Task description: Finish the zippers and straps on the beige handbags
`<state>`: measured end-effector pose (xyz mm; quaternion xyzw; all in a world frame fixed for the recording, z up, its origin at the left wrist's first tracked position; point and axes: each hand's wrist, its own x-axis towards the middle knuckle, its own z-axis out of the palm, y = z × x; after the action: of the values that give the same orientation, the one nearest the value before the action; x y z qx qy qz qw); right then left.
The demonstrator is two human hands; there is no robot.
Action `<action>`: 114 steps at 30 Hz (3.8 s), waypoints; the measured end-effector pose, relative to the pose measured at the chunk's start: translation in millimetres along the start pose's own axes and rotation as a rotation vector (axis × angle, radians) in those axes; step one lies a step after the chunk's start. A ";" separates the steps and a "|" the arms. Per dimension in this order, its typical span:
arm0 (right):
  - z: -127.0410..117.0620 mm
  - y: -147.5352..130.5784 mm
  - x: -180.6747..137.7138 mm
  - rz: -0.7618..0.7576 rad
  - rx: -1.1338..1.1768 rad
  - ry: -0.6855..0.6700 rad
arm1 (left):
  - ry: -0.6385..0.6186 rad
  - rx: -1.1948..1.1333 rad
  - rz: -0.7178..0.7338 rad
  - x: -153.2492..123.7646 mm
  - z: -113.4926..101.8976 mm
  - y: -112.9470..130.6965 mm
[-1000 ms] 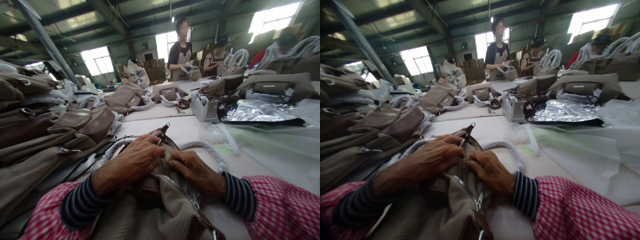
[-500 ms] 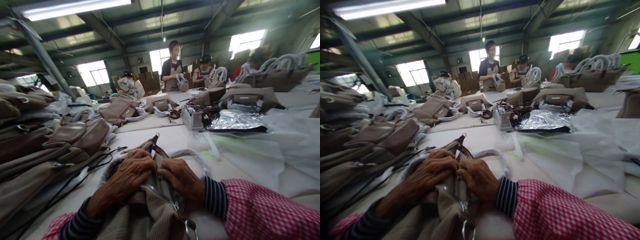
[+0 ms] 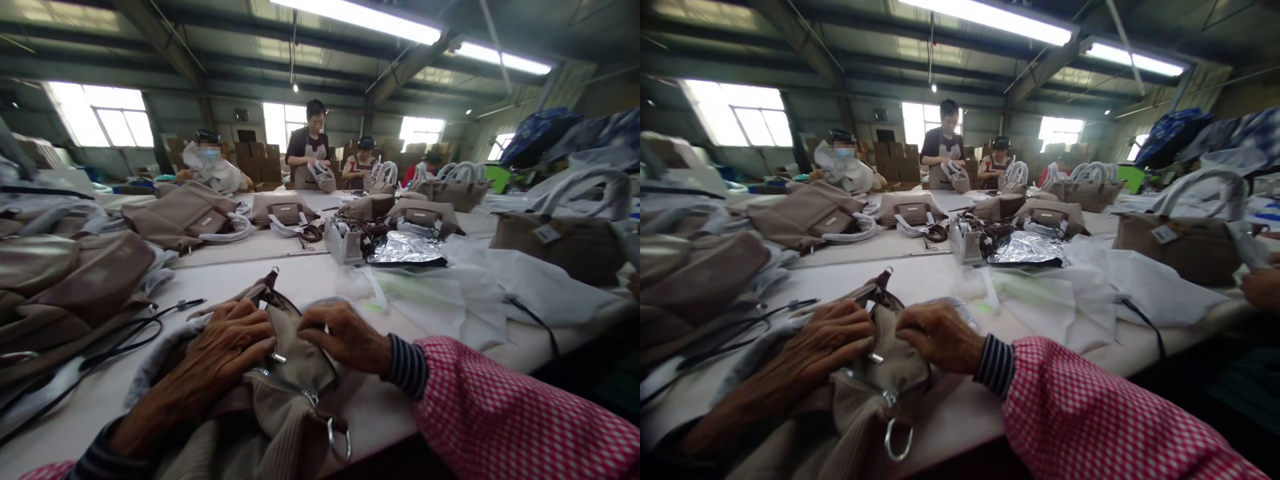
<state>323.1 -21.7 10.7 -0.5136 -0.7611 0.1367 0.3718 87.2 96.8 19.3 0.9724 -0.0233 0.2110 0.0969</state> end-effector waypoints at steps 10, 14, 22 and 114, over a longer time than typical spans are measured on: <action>-90.6 37.7 -66.2 0.317 -0.743 -0.241 | 0.019 -0.111 -0.113 -17.7 16.8 -17.9; -84.0 48.9 -58.7 0.262 -0.988 -0.407 | -0.038 -0.124 -0.217 -11.6 10.9 -11.3; -88.2 54.3 -36.7 0.149 -1.026 -0.537 | -0.105 -0.107 -0.309 -0.4 0.2 -0.6; -8.3 -13.4 101.0 0.293 0.562 -0.060 | 0.296 -0.194 -0.581 -3.7 6.1 7.3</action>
<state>300.1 60.3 67.3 -0.4906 -0.6223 0.4086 0.4528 85.7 88.5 13.6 0.8834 0.2491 0.3102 0.2475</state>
